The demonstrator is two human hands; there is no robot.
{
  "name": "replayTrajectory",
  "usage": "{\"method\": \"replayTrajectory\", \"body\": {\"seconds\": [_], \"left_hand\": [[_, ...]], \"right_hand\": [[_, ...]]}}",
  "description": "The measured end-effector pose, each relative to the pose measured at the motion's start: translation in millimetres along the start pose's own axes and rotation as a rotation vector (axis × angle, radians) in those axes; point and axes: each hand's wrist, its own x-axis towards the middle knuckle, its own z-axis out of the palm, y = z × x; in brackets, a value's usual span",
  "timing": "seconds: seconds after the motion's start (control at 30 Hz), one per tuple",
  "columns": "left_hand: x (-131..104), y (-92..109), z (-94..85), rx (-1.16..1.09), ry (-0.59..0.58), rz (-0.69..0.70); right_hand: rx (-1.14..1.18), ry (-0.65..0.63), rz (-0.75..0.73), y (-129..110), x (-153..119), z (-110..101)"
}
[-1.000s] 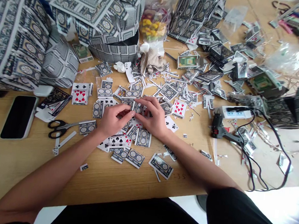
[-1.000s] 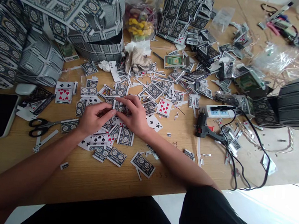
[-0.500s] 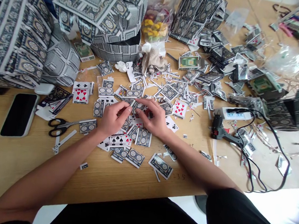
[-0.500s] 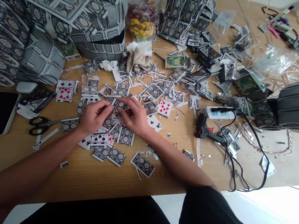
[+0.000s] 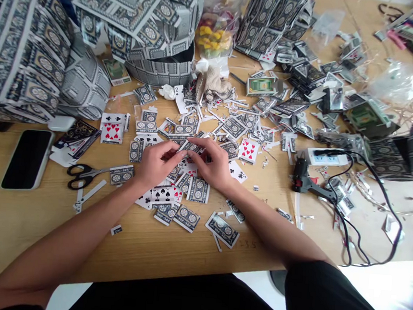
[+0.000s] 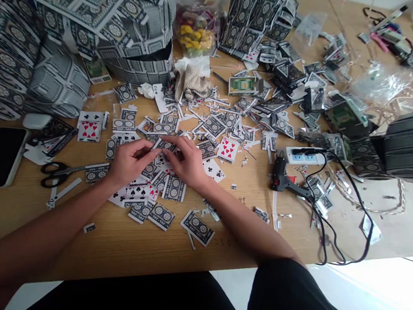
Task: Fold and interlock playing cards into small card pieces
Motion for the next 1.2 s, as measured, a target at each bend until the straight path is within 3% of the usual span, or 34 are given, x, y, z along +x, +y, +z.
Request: {"method": "replayTrajectory", "body": {"seconds": [0.63, 1.2], "left_hand": [[3, 6, -3.7, 0.109, -0.052, 0.072], [2, 5, -2.4, 0.085, -0.076, 0.053]], "right_hand": [[0.034, -0.026, 0.109, -6, 3, -1], [0.041, -0.088, 0.072, -11, 2, -6]]}}
